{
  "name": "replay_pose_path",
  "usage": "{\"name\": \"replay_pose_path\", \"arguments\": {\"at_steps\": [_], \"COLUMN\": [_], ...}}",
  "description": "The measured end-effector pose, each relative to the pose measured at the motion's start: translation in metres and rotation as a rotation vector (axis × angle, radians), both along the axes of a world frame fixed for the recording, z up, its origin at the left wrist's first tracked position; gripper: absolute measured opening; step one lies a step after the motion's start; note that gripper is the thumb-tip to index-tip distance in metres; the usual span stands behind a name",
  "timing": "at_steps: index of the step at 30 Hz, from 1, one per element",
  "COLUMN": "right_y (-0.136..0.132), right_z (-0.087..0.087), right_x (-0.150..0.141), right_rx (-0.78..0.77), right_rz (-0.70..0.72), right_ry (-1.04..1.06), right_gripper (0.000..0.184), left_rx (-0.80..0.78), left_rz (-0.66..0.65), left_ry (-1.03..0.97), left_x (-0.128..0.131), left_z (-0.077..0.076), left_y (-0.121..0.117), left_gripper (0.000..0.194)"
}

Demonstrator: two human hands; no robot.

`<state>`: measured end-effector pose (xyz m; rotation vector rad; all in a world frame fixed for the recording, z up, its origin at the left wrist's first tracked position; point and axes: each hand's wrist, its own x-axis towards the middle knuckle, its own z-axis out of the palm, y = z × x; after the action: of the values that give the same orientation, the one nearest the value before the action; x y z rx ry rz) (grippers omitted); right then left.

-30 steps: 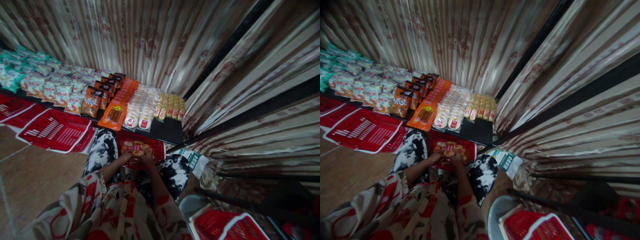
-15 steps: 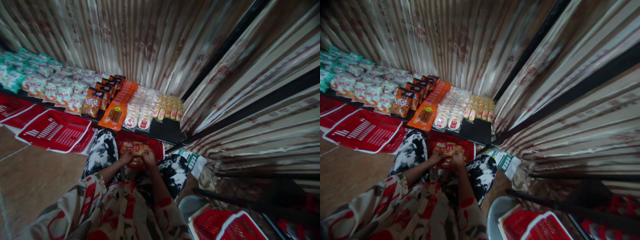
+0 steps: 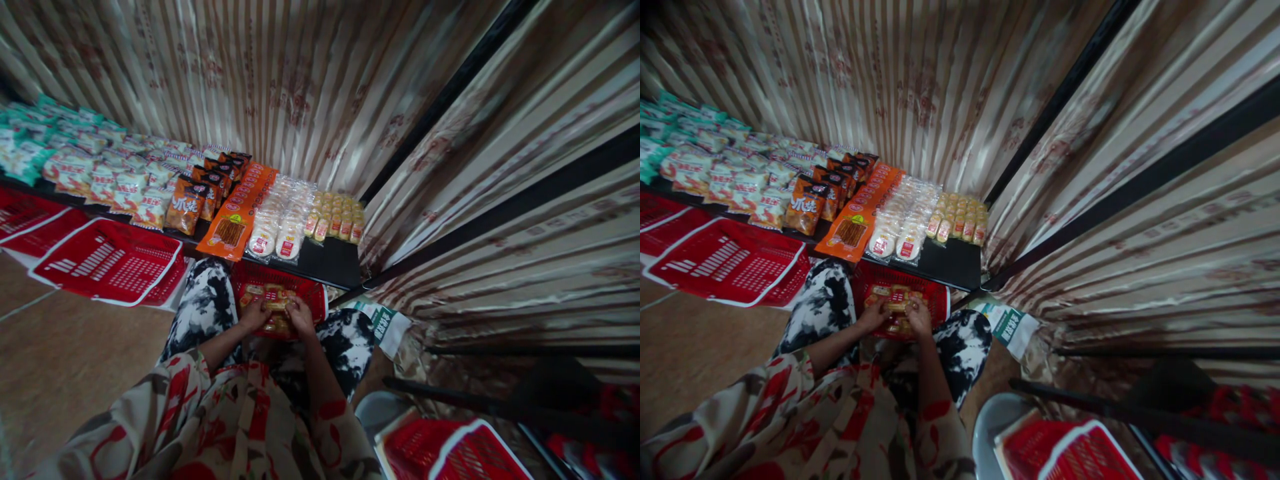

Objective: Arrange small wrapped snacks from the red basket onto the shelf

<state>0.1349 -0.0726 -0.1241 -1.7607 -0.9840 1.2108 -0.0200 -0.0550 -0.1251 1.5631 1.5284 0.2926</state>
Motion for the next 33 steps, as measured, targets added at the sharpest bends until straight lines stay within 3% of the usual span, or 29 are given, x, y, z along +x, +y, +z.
{"name": "replay_pose_path", "arguments": {"at_steps": [9, 17, 23, 29, 33], "right_y": [-0.001, 0.001, 0.001, 0.001, 0.002], "right_z": [0.008, 0.017, 0.023, 0.019, 0.018], "right_x": [0.0, 0.006, 0.012, 0.015, 0.013], "right_rx": [-0.027, -0.019, -0.013, 0.004, 0.023], "right_rz": [-0.082, -0.07, -0.06, -0.133, -0.144], "right_ry": [0.126, 0.192, 0.205, 0.202, 0.124], "right_gripper": [0.044, 0.039, 0.034, 0.035, 0.04], "left_rx": [0.016, 0.04, -0.052, -0.221, -0.238], "left_rz": [0.021, 0.055, 0.093, 0.215, 0.232], "left_ry": [-0.049, -0.094, -0.26, -0.476, -0.509], "left_x": [0.004, 0.002, 0.005, 0.013, 0.015], "left_z": [0.008, 0.003, 0.007, 0.005, 0.007], "left_y": [-0.003, -0.006, -0.008, -0.011, -0.013], "left_gripper": [0.033, 0.024, 0.005, 0.009, 0.017]}}
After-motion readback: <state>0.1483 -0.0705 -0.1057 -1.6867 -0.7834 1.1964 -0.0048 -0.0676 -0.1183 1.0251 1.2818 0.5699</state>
